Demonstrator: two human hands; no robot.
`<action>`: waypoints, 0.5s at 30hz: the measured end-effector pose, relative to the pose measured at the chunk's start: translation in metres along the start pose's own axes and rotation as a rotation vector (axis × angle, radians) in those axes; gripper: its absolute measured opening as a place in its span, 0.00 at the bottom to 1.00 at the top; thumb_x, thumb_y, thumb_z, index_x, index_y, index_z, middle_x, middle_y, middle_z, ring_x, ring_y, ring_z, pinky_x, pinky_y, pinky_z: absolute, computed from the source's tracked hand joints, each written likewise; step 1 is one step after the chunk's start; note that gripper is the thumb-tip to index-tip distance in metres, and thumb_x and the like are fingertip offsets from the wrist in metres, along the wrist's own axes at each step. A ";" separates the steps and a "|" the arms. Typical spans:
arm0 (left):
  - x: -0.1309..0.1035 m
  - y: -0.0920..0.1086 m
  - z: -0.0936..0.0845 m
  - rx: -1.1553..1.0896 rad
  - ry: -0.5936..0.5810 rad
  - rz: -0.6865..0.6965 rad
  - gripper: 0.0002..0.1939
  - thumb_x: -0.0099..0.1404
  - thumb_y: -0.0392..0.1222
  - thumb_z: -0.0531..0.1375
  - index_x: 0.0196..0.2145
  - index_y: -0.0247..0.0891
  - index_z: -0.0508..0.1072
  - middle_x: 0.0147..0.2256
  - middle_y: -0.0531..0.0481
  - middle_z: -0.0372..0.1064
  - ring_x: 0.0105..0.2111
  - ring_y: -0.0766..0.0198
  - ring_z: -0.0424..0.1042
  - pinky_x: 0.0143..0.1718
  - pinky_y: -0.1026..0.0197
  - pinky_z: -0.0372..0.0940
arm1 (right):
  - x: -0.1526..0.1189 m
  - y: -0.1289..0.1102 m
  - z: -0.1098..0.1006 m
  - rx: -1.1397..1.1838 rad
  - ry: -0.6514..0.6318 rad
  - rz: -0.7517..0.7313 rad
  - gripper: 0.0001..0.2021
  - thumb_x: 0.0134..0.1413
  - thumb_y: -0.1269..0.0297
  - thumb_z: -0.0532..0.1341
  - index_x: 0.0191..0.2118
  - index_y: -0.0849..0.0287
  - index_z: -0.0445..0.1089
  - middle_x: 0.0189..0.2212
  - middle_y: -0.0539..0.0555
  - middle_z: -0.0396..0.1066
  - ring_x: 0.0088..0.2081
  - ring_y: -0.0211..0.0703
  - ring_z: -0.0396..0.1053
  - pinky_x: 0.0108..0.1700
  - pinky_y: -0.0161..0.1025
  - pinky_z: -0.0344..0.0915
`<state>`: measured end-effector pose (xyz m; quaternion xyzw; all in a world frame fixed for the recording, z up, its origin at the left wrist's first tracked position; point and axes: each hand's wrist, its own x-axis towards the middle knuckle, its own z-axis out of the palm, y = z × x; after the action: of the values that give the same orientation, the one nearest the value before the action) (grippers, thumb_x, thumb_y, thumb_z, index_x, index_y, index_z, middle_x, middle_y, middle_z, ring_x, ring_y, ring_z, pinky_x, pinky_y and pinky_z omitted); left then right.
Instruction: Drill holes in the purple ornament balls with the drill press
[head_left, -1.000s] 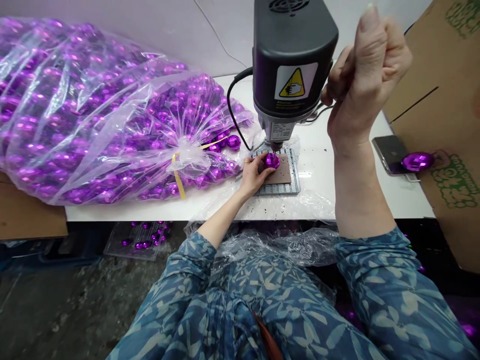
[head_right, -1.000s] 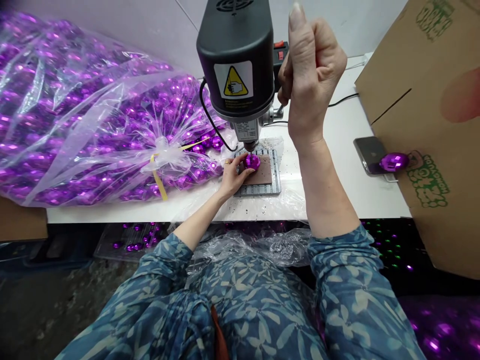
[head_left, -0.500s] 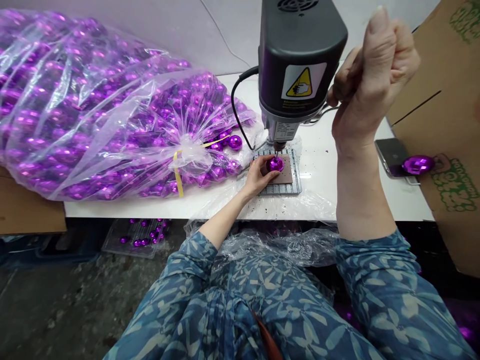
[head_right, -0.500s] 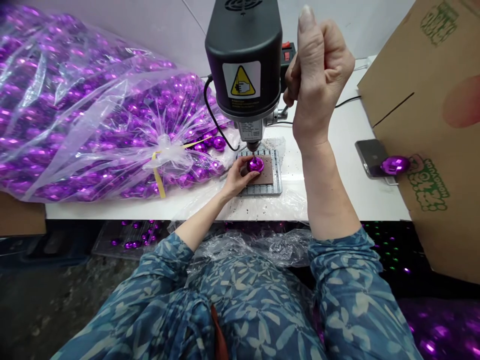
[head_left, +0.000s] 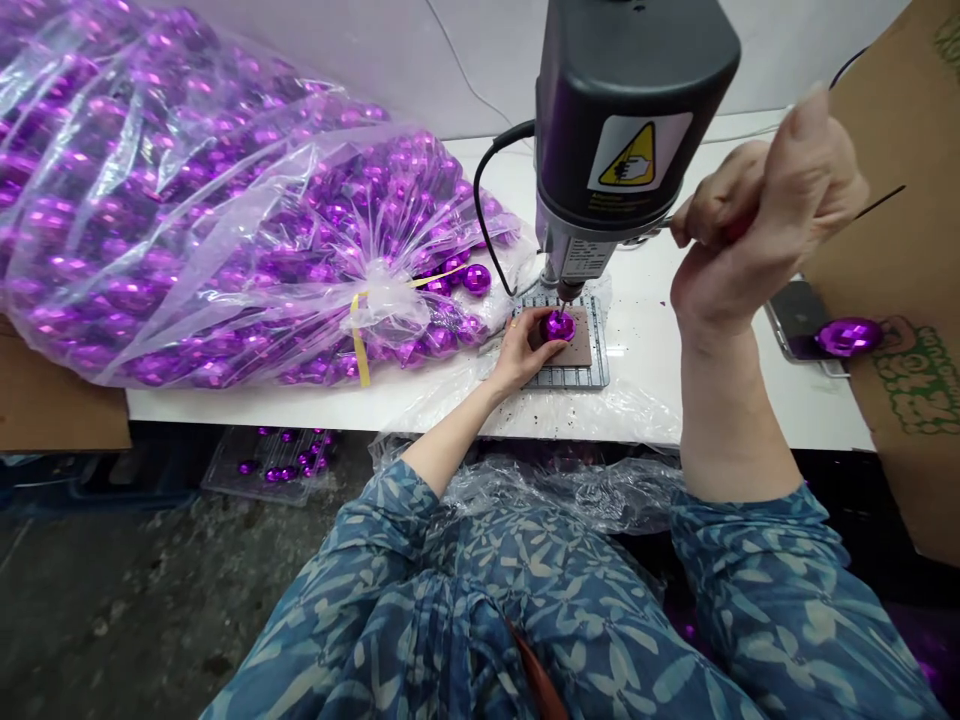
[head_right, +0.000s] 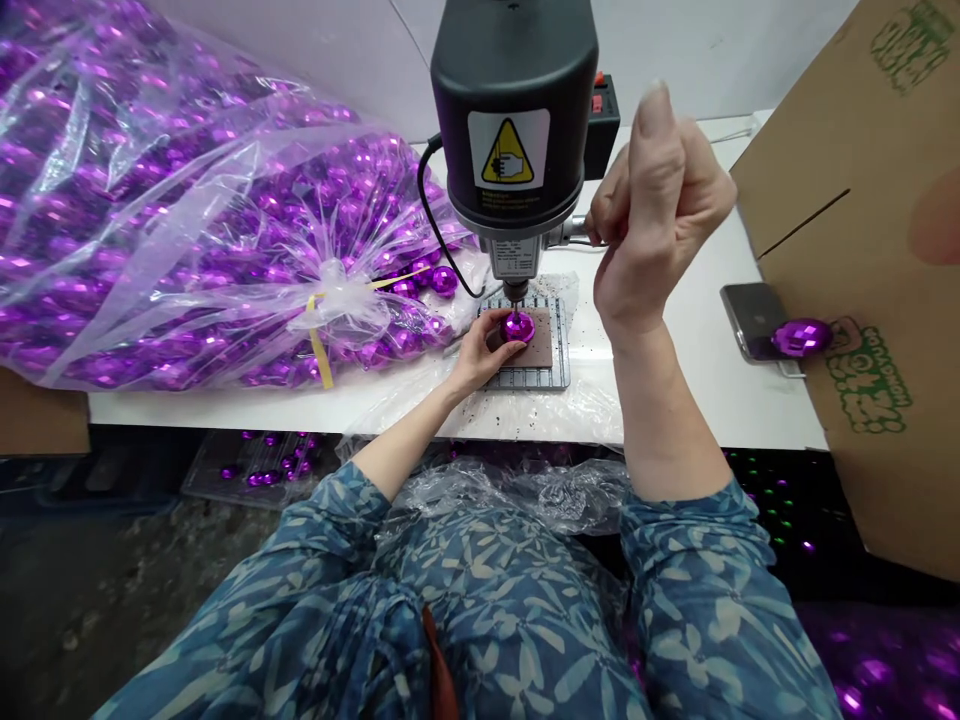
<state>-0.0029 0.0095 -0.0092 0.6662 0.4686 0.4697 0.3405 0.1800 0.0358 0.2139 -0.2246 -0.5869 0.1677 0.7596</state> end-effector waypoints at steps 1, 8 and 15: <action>0.000 0.000 0.000 0.011 -0.001 0.009 0.28 0.71 0.48 0.79 0.63 0.45 0.77 0.63 0.38 0.81 0.67 0.42 0.78 0.75 0.32 0.68 | -0.005 -0.002 0.000 0.023 0.015 -0.012 0.37 0.65 0.30 0.64 0.24 0.58 0.52 0.17 0.42 0.36 0.17 0.23 0.47 0.22 0.31 0.55; 0.000 -0.001 0.000 0.056 -0.004 0.037 0.29 0.71 0.48 0.79 0.65 0.45 0.76 0.63 0.38 0.81 0.67 0.42 0.78 0.77 0.31 0.65 | -0.030 0.002 -0.003 0.028 0.086 -0.129 0.38 0.74 0.40 0.64 0.23 0.59 0.45 0.16 0.43 0.40 0.18 0.22 0.53 0.23 0.29 0.50; -0.001 -0.001 -0.001 0.051 -0.011 0.032 0.29 0.72 0.50 0.79 0.65 0.46 0.76 0.64 0.39 0.80 0.67 0.42 0.78 0.78 0.30 0.63 | -0.042 0.020 -0.014 0.108 0.125 -0.209 0.28 0.75 0.49 0.66 0.27 0.57 0.54 0.16 0.43 0.35 0.17 0.29 0.48 0.21 0.33 0.51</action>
<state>-0.0037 0.0091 -0.0099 0.6847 0.4679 0.4593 0.3183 0.1829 0.0287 0.1660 -0.1309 -0.5489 0.1048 0.8189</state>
